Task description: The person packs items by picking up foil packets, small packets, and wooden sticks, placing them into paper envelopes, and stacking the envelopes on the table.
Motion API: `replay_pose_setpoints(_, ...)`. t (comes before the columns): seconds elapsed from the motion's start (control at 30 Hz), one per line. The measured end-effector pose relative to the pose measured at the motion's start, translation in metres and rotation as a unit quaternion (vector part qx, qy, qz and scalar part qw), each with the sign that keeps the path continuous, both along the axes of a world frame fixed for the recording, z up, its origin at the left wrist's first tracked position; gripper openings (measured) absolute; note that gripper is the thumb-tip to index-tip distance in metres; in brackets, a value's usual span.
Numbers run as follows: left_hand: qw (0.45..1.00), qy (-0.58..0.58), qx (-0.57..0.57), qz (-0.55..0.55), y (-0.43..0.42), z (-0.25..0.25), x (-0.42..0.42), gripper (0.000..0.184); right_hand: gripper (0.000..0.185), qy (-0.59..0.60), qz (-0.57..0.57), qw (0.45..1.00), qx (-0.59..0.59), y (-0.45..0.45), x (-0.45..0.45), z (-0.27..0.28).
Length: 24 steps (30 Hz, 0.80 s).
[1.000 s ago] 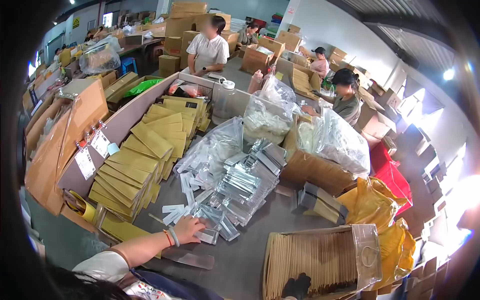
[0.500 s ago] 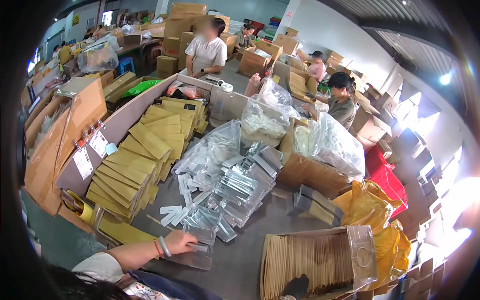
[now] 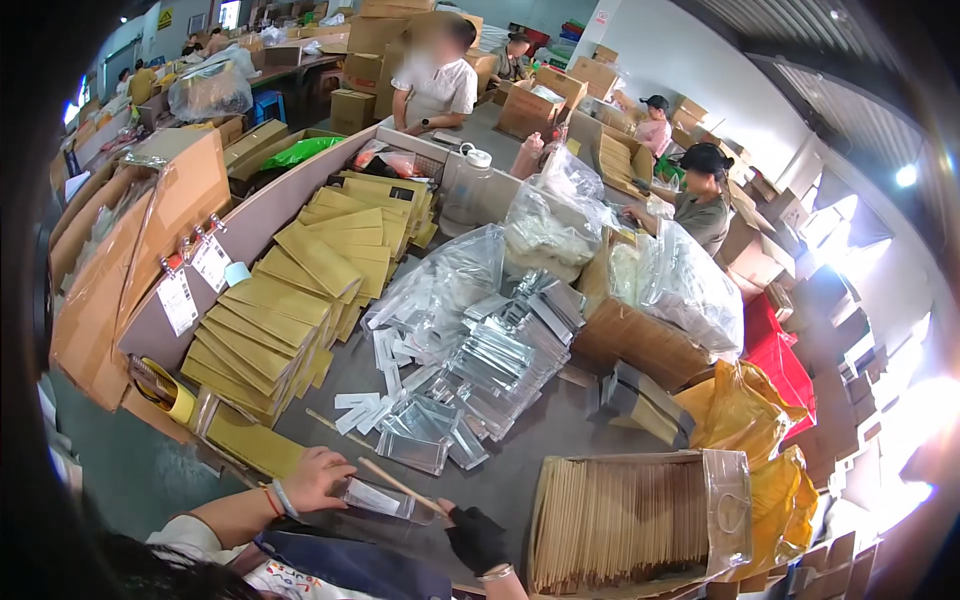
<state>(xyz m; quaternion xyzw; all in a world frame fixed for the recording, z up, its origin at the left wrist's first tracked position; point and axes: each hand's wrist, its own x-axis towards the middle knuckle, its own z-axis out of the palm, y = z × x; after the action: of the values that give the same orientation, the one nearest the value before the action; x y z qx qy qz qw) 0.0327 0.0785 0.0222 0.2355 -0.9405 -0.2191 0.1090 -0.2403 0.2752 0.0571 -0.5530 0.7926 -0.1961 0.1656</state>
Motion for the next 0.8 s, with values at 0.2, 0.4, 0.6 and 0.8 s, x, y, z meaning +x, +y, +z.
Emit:
replay_pose_setpoints(0.2,0.999,-0.026,-0.027,0.000,-0.007,-0.007,0.027,0.073,0.036,0.106,0.141,0.980,0.094,-0.014,-0.005,-0.035)
replay_pose_setpoints(0.4,0.999,-0.014,-0.035,-0.030,0.010,-0.004,-0.011,0.071,0.028,-0.041,0.199,0.972,-0.119,-0.055,0.031,-0.083)
replay_pose_setpoints(0.6,0.998,-0.026,-0.042,-0.030,0.014,-0.004,-0.021,0.071,0.013,-0.079,-0.028,0.996,-0.018,-0.049,0.035,-0.065)
replay_pose_setpoints(0.8,0.999,-0.015,-0.031,-0.039,0.005,-0.006,-0.024,0.061,0.041,-0.227,0.071,0.958,-0.160,-0.080,0.084,-0.081)
